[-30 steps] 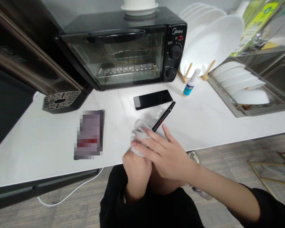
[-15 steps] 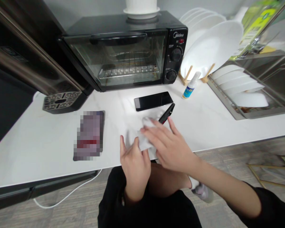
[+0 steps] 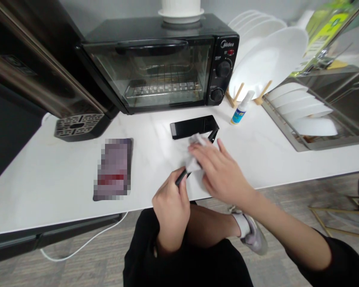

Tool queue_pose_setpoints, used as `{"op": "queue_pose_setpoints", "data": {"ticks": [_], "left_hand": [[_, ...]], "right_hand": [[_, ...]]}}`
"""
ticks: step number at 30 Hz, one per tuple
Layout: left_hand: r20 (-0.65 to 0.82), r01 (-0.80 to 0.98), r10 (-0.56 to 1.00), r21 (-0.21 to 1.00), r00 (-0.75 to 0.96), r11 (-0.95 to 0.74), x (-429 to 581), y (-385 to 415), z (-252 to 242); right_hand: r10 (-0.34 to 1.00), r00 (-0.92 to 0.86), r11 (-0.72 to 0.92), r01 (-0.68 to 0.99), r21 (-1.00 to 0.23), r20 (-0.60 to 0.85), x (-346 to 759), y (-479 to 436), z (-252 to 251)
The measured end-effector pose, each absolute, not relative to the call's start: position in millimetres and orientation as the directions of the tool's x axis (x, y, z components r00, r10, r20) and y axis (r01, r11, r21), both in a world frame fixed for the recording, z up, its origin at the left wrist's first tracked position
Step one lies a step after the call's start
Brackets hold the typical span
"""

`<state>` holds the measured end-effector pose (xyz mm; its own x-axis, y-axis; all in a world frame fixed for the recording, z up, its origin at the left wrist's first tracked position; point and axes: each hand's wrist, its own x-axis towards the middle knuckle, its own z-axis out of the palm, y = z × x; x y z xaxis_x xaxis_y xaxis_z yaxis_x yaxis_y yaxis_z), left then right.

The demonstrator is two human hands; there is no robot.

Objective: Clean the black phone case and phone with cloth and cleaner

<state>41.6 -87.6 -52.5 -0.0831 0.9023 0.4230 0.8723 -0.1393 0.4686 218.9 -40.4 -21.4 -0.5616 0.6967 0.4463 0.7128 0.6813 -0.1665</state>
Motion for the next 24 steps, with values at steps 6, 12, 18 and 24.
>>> {"op": "queue_pose_setpoints", "data": {"ticks": [6, 12, 18, 24], "left_hand": [[0.398, 0.868, 0.912, 0.482, -0.096, -0.119, 44.0, -88.8, -50.8], [0.409, 0.928, 0.912, 0.351, -0.032, -0.125, 39.4, -91.1, -61.5], [0.402, 0.854, 0.912, 0.501, -0.082, -0.144, 42.9, -87.6, -48.9], [0.431, 0.921, 0.901, 0.368, -0.043, -0.132, 40.7, -88.2, -54.0]], "right_hand": [[0.75, -0.486, 0.624, 0.745, -0.237, 0.448, 211.2, -40.8, -21.0], [0.574, -0.702, 0.809, 0.567, -0.157, 0.421, 197.3, -65.4, -21.6], [0.766, -0.413, 0.572, 0.787, -0.23, 0.492, 227.0, -25.3, -22.2], [0.616, -0.669, 0.778, 0.599, -0.189, 0.415, 195.1, -68.9, -22.2]]}}
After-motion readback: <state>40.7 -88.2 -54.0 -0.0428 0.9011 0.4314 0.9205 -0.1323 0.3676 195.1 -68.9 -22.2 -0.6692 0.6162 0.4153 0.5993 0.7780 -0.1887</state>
